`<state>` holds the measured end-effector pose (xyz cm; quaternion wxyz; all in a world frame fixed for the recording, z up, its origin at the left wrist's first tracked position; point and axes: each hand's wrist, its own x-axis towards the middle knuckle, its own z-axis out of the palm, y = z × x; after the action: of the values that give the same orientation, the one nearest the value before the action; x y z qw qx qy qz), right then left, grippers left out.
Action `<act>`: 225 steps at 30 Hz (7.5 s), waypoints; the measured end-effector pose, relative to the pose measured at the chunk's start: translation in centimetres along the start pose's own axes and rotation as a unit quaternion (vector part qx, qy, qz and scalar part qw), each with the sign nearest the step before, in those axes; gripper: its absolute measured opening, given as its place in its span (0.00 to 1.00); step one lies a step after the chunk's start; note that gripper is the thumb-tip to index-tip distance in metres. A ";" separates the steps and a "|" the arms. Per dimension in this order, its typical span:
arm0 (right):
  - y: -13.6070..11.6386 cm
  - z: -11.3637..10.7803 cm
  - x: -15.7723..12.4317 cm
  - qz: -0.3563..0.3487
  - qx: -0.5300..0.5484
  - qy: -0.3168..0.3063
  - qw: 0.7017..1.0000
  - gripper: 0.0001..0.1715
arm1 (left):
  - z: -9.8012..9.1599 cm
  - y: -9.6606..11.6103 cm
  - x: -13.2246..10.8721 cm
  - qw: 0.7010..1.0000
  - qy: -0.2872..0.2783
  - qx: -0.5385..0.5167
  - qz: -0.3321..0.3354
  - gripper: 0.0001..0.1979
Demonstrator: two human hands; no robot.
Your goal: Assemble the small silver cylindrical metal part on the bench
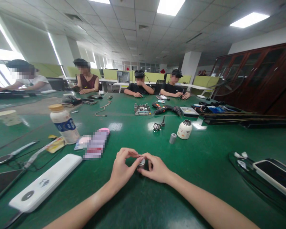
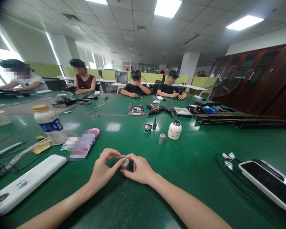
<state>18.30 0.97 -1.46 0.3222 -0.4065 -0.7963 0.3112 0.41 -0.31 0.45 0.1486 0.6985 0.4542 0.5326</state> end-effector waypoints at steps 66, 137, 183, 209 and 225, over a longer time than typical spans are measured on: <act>-0.1 -0.1 0.0 -0.015 0.018 0.006 1.000 0.23 | -0.2 -0.4 -0.1 0.999 -0.040 0.015 0.002 0.11; -0.2 -0.1 0.0 -0.014 0.017 0.000 1.000 0.24 | -0.1 -0.1 -0.2 0.999 -0.050 0.022 -0.005 0.09; -0.2 -0.1 0.0 -0.020 0.002 0.008 1.000 0.23 | -0.9 0.1 1.3 0.999 -0.011 0.046 -0.027 0.10; -0.4 -0.2 0.0 -0.007 -0.009 -0.001 1.000 0.27 | -0.1 -0.5 -0.1 0.999 -0.038 -0.015 -0.025 0.10; 0.4 0.2 0.1 -0.012 -0.013 0.000 1.000 0.28 | -0.3 0.1 -0.1 0.997 -0.073 0.017 0.020 0.07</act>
<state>18.28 1.19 -1.83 0.3208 -0.4010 -0.8053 0.2963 0.21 -0.50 0.56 0.1587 0.7468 0.4367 0.4758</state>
